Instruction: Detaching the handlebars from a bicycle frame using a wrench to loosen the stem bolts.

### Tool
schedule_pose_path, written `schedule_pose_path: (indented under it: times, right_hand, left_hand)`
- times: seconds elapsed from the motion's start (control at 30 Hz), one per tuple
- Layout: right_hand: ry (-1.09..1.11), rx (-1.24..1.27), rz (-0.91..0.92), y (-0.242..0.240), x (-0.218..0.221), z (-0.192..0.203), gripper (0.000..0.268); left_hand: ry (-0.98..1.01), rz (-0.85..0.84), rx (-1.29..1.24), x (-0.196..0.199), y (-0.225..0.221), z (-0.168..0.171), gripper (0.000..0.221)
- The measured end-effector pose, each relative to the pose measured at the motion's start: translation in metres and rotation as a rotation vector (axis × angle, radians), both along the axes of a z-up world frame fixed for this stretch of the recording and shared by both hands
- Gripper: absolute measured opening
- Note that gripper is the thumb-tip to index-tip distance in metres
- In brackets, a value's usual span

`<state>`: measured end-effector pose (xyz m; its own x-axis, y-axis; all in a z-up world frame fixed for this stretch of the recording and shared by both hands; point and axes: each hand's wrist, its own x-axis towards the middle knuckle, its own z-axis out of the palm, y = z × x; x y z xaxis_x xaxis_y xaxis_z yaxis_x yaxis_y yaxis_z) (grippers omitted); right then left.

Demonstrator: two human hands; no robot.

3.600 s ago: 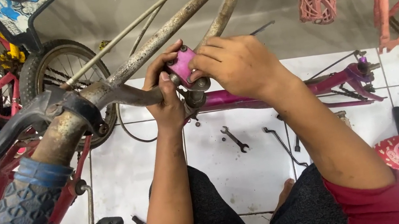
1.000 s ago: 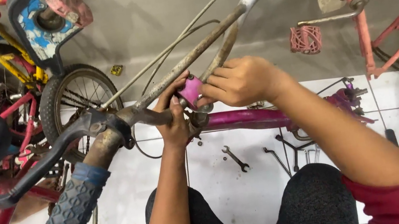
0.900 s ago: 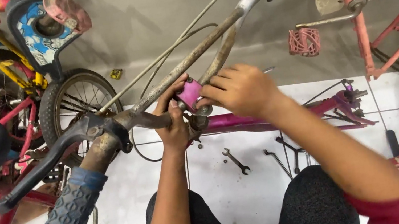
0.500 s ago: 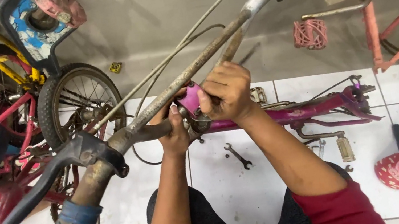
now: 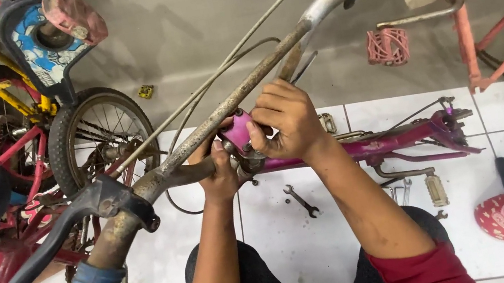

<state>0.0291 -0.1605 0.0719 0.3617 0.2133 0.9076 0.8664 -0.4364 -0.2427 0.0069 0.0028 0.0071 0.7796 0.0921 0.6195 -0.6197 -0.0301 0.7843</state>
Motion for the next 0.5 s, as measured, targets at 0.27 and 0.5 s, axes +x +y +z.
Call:
schedule_pose_path:
  times: [0.27, 0.5]
  right_hand:
    - [0.089, 0.071, 0.014, -0.018, -0.004, 0.018, 0.045]
    - [0.764, -0.106, -0.212, -0.014, -0.065, 0.051, 0.028]
  left_hand:
    - [0.041, 0.059, 0.018, -0.002, -0.005, -0.009, 0.037]
    - [0.114, 0.112, -0.027, 0.001, -0.007, -0.010, 0.039]
